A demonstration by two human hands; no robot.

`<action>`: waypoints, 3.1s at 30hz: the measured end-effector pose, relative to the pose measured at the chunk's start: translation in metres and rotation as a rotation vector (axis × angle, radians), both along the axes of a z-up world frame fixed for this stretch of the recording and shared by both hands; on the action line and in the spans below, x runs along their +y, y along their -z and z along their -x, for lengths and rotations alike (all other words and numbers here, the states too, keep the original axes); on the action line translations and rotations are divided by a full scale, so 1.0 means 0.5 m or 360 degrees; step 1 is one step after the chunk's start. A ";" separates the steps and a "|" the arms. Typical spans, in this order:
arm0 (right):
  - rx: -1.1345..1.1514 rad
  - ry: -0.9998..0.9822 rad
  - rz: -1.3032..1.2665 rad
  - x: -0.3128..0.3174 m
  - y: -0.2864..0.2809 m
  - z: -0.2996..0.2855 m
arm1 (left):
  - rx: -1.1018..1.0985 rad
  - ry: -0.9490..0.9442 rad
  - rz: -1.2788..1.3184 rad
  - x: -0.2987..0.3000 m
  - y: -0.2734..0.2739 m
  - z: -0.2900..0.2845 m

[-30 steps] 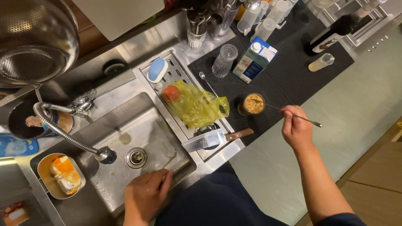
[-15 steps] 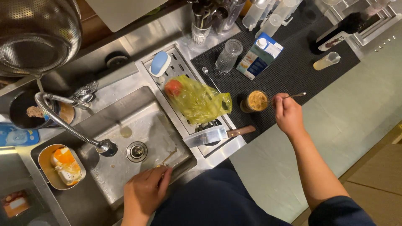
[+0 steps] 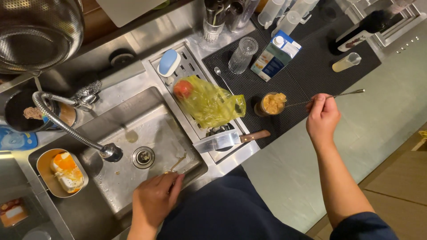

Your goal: The person cleans a portafilter with a brush at the espresso machine, then moves to the sink counter, scoops ingredients into a cup, fills the cup with ice from an ice well, pours syrup from a bottle, and stirs the drink with a long bar spoon, finishing with a topped iced coffee held over the sink.

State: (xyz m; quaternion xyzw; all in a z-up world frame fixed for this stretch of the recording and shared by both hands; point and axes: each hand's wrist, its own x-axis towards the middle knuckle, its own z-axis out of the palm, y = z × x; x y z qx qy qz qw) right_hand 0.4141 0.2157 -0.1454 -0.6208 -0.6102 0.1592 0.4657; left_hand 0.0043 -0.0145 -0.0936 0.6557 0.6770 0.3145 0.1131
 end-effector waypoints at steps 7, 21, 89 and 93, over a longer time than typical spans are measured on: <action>-0.0307 -0.0093 -0.0166 -0.019 -0.058 0.037 | -0.0016 -0.0005 0.0061 0.000 -0.012 -0.004; -0.0672 -0.0225 -0.0424 -0.040 -0.113 0.043 | -0.0019 -0.0023 0.0028 -0.008 0.003 0.000; 0.0095 -0.1180 0.0569 0.488 0.077 -0.534 | -0.0845 -0.0001 0.0273 0.815 0.226 -1.008; 0.0145 -0.1327 0.0285 0.506 0.057 -0.560 | -0.0931 -0.0258 0.0276 0.793 0.210 -0.987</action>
